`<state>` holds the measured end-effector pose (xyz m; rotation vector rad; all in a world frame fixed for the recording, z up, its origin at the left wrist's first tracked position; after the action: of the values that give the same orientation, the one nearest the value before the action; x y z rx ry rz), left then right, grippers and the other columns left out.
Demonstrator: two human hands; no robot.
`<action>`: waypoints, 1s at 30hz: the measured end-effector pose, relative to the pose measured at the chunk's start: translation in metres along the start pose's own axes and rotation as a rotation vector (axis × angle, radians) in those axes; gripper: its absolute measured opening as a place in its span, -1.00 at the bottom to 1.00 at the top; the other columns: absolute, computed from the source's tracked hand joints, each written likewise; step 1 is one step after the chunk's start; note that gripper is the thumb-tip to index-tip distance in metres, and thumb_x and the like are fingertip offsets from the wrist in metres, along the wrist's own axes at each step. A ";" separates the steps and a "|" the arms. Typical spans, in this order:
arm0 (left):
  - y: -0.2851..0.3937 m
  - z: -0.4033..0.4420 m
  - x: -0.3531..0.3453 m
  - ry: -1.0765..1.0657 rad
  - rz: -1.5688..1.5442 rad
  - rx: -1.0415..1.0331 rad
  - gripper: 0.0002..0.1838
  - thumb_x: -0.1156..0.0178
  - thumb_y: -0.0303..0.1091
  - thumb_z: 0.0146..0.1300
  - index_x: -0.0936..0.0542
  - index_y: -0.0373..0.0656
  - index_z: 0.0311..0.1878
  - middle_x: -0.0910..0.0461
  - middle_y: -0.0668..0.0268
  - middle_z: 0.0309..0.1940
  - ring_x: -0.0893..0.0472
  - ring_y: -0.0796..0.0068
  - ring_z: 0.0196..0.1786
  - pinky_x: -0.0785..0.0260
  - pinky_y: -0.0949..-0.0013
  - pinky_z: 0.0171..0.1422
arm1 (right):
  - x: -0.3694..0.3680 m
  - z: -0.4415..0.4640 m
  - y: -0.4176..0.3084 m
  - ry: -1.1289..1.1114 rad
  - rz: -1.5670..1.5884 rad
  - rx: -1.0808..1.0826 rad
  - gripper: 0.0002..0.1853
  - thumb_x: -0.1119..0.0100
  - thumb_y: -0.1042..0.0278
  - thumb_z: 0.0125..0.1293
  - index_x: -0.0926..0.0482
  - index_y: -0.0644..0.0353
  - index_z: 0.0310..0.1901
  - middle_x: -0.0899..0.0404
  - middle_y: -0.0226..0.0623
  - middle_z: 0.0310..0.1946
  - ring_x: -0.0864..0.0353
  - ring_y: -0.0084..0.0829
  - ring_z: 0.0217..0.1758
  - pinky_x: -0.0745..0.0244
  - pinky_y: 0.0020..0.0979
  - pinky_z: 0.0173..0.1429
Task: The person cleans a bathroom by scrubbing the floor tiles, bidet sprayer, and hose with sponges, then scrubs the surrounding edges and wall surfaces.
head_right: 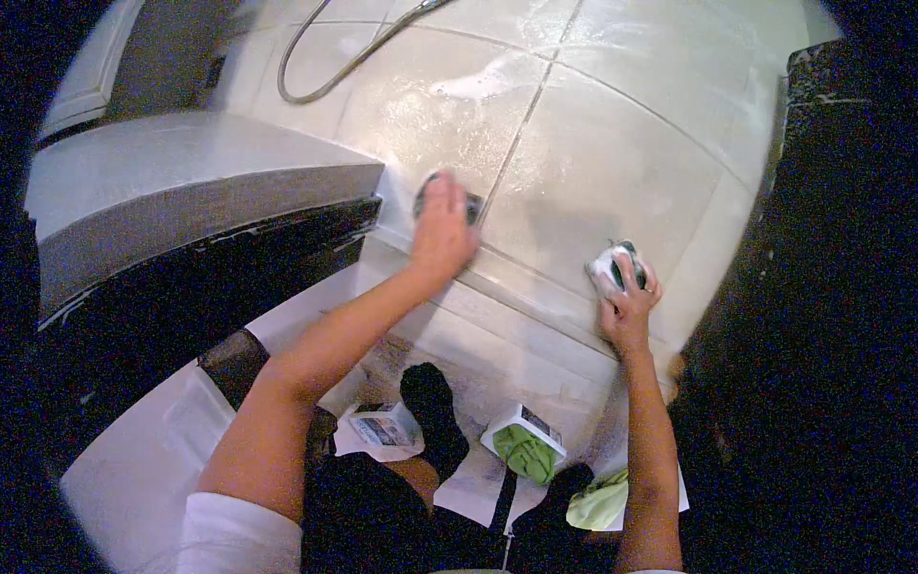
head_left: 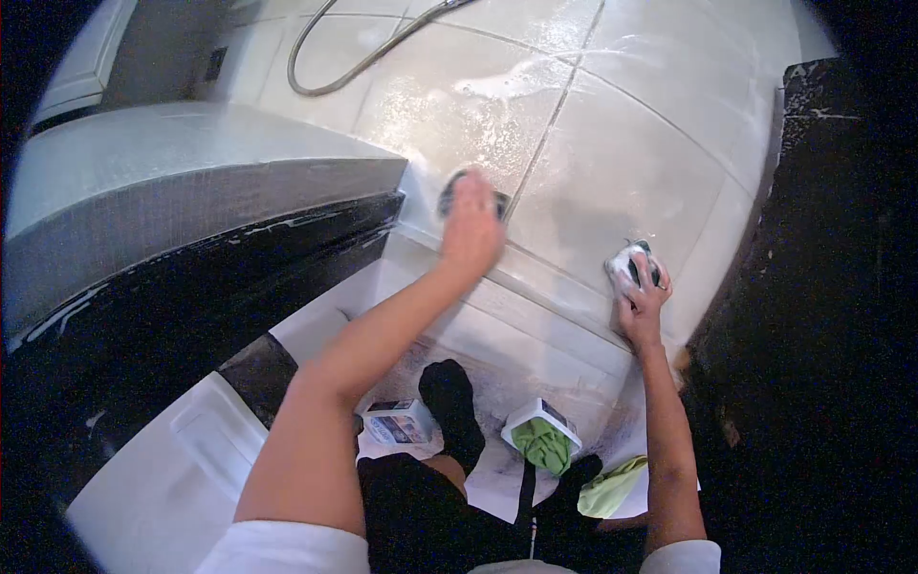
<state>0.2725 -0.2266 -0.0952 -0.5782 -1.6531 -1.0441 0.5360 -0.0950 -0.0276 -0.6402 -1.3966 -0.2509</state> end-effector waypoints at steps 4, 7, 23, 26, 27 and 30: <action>-0.063 -0.024 0.018 -0.265 0.010 0.241 -0.45 0.10 -0.53 0.19 -0.19 -0.58 0.26 -0.07 -0.24 0.35 -0.20 -0.15 0.36 -0.05 0.12 0.45 | 0.000 0.001 -0.006 0.045 0.022 0.044 -0.50 -0.11 0.54 -0.14 -0.63 -0.18 -0.09 -0.40 -0.30 0.23 -0.19 -0.05 0.30 0.04 -0.07 0.34; -0.034 -0.038 0.020 -0.392 0.196 0.204 -0.46 0.08 -0.56 0.18 -0.19 -0.60 0.25 -0.06 -0.26 0.34 -0.23 -0.17 0.34 -0.20 0.12 0.38 | 0.000 -0.001 -0.013 0.064 0.031 0.072 -0.48 -0.10 0.55 -0.15 -0.62 -0.17 -0.08 -0.40 -0.31 0.23 -0.20 -0.05 0.30 0.02 -0.08 0.32; 0.046 -0.057 0.011 -0.161 0.319 -0.210 -0.81 -0.04 -0.50 0.12 -0.59 -0.40 -0.29 -0.40 -0.30 0.09 -0.63 0.04 -0.13 -0.55 0.10 -0.17 | -0.004 -0.003 -0.011 0.067 0.042 0.079 -0.50 -0.13 0.49 -0.12 -0.61 -0.19 -0.06 -0.39 -0.38 0.24 -0.18 -0.09 0.31 -0.01 -0.08 0.30; 0.025 -0.011 0.032 -0.467 0.565 -0.146 -0.83 -0.11 -0.43 0.11 -0.65 -0.27 -0.30 -0.58 -0.03 -0.09 -0.62 0.17 -0.15 -0.55 0.19 -0.18 | -0.002 -0.004 0.013 0.083 0.074 0.091 -0.50 -0.13 0.48 -0.12 -0.61 -0.19 -0.06 -0.39 -0.39 0.24 -0.18 -0.09 0.32 -0.01 -0.08 0.29; -0.004 0.002 0.039 -0.476 0.675 -0.102 -0.85 -0.12 -0.42 0.11 -0.67 -0.21 -0.33 -0.61 0.08 -0.20 -0.62 0.20 -0.18 -0.54 0.23 -0.18 | -0.001 -0.003 0.019 0.085 0.075 0.088 -0.50 -0.13 0.48 -0.12 -0.61 -0.19 -0.06 -0.39 -0.39 0.24 -0.18 -0.09 0.32 -0.01 -0.08 0.29; -0.024 0.000 0.060 -0.483 0.809 -0.079 -0.87 -0.13 -0.40 0.11 -0.68 -0.11 -0.39 -0.65 0.25 -0.38 -0.62 0.25 -0.22 -0.54 0.24 -0.16 | -0.005 -0.005 0.023 0.053 0.072 0.080 -0.51 -0.13 0.47 -0.11 -0.61 -0.20 -0.05 -0.38 -0.39 0.25 -0.17 -0.09 0.32 -0.01 -0.08 0.29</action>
<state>0.2337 -0.2462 -0.0477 -1.4853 -1.5366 -0.3790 0.5511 -0.0802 -0.0384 -0.6125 -1.3231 -0.1528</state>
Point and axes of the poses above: each hand's wrist, its own z-axis towards the middle knuckle, its own x-axis out of the back of the hand, y = z × x, the point moved 5 cm from there along z, towards the middle knuckle
